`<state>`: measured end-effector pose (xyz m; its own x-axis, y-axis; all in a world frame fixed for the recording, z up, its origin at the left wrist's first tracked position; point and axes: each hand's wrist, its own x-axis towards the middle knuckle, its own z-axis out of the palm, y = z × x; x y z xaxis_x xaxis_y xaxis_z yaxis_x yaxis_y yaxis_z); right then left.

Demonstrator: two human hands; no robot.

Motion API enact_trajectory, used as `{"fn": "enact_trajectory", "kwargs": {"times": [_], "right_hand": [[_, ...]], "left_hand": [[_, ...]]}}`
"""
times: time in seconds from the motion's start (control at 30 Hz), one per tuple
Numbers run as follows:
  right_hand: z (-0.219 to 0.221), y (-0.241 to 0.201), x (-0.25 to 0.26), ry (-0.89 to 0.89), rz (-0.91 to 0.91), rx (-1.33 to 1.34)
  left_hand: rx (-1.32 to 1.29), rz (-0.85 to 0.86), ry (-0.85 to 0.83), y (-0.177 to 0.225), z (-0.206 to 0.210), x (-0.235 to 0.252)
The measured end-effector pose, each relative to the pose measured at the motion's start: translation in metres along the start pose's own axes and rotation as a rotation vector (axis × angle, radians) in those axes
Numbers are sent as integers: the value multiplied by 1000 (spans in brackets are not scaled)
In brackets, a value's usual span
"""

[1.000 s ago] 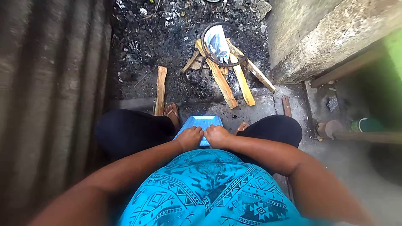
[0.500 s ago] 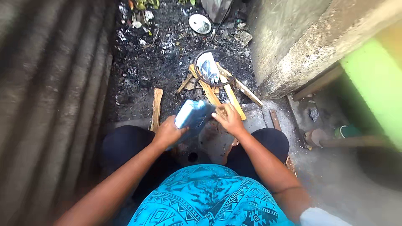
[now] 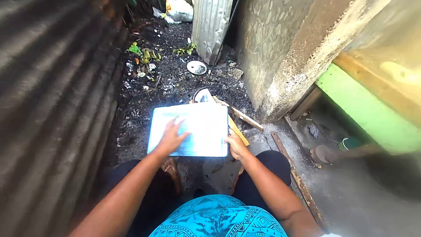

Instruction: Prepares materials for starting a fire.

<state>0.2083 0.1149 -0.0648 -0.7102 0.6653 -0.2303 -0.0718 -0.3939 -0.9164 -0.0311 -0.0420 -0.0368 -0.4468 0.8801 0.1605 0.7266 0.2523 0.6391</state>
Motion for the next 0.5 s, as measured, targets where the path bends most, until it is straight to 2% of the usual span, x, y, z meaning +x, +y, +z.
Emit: {"fn": "enact_trajectory", "kwargs": {"times": [0.1, 0.17, 0.27, 0.4, 0.5], "right_hand": [[-15, -11, -3, -123, -76, 131], [-21, -18, -4, -206, -121, 198], [-20, -21, -2, -265, -167, 220], [-11, -22, 1, -162, -221, 151], [-16, -25, 10, -61, -339, 141]], "left_hand": [[122, -169, 395, -46, -53, 9], [-67, -351, 508, -54, -82, 3], [-395, -501, 533, -55, -105, -7], [-457, -509, 518, -43, -118, -13], [-497, -441, 517, -38, -104, -15]]}}
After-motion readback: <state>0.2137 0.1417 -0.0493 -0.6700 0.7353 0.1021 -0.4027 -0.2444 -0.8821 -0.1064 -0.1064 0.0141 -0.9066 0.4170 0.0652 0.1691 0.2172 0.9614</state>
